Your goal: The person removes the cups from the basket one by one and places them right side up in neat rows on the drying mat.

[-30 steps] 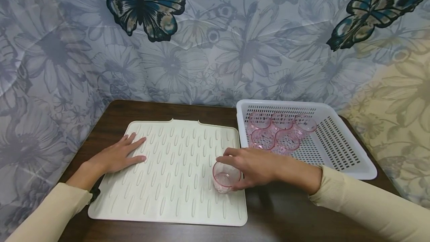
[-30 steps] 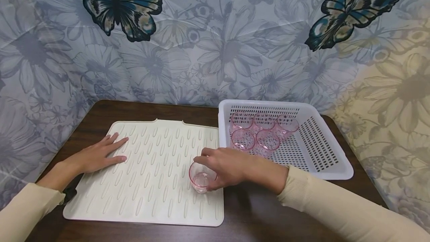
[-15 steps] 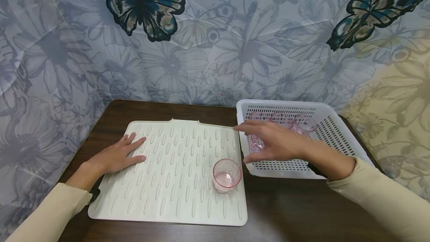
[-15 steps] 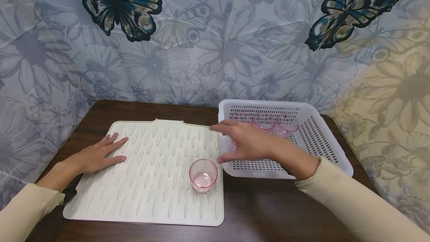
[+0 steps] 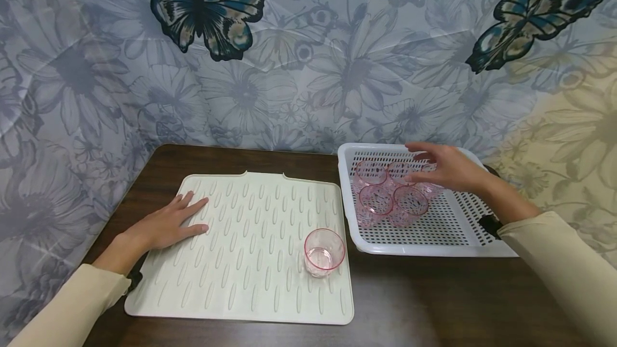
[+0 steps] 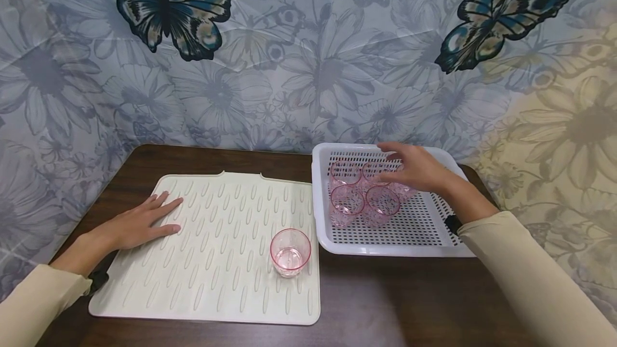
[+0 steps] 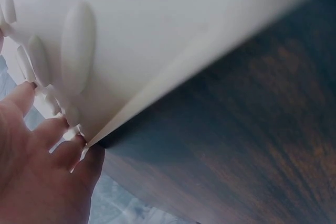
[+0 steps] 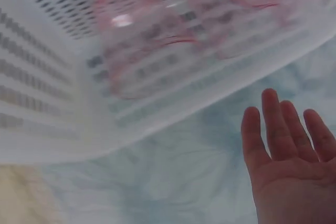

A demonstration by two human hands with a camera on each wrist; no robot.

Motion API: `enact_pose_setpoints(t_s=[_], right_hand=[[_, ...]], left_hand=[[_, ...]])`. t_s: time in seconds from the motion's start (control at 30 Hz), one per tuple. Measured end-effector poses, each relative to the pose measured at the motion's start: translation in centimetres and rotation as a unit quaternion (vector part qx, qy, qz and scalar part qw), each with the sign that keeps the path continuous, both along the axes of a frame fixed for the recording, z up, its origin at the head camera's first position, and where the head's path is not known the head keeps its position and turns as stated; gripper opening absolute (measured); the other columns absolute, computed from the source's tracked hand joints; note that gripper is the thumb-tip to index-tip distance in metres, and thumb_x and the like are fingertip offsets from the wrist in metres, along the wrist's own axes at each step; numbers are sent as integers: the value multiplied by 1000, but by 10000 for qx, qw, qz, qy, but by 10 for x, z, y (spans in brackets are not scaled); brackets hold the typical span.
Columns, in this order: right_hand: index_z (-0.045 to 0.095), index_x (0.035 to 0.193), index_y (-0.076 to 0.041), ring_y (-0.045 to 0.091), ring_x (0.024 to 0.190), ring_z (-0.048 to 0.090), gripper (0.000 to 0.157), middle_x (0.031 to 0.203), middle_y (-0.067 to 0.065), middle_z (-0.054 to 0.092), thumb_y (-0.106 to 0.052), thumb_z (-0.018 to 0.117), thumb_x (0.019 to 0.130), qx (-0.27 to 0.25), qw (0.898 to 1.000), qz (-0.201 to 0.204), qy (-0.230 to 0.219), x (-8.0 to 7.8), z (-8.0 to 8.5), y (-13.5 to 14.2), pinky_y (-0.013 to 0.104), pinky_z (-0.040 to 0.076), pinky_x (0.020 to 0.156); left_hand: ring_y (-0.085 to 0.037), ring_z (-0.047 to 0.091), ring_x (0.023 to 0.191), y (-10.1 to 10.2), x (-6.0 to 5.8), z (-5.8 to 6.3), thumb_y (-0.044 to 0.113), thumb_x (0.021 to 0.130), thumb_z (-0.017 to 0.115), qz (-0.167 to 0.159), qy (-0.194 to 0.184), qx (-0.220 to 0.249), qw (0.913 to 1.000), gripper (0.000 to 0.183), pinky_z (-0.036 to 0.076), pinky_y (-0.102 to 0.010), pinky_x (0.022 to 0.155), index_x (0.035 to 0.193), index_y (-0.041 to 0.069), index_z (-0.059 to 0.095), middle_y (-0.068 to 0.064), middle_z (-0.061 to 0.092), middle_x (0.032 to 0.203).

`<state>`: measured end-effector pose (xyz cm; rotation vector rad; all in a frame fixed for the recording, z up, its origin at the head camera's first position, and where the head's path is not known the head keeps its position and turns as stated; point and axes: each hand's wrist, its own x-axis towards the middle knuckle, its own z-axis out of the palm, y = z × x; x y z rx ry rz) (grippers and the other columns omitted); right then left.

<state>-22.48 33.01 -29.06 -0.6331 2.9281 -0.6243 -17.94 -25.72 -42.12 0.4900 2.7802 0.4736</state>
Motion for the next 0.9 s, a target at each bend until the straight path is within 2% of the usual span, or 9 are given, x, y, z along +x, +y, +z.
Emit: enact_pose_setpoints(t_s=[0.17, 0.4, 0.53, 0.73, 0.9], right_hand=[[36, 149, 7, 53, 129, 45, 85, 147, 33, 41, -34, 79, 87, 51, 9976, -583, -368, -11, -12, 27, 65, 41, 98], [30, 148, 13, 57, 134, 34, 90, 147, 38, 36, -38, 75, 90, 192, 9936, -930, -618, -21, -26, 56, 68, 32, 104], [30, 148, 13, 56, 134, 34, 91, 148, 38, 36, -40, 75, 89, 205, 9900, -1168, -759, -26, -32, 64, 67, 32, 105], [31, 146, 17, 58, 131, 36, 84, 146, 40, 35, -24, 77, 89, 15, 9906, -952, -983, -25, -43, 73, 66, 36, 103], [31, 145, 18, 60, 131, 34, 88, 145, 42, 33, -23, 80, 86, -23, 9902, -841, -1112, -23, -49, 77, 66, 36, 103]], left_hand=[[-55, 13, 144, 0, 0, 0, 65, 95, 50, -23, -8, -32, 10000, 83, 24, -76, 102, 157, 13, 32, -30, 16, 160], [-55, 14, 144, 2, -1, 1, 64, 95, 50, -53, -11, -27, 10000, 83, 25, -76, 101, 157, 13, 32, -31, 16, 160], [-55, 14, 144, 1, 0, 0, 65, 95, 51, -51, 19, -36, 10000, 83, 25, -76, 101, 156, 12, 33, -31, 17, 160], [-55, 14, 144, 2, 1, 1, 64, 95, 51, -36, -8, 12, 10000, 82, 25, -76, 101, 156, 13, 33, -30, 17, 160], [-55, 14, 144, 1, 0, 0, 64, 95, 51, -35, 37, -26, 10000, 83, 25, -76, 101, 157, 13, 33, -30, 17, 160]])
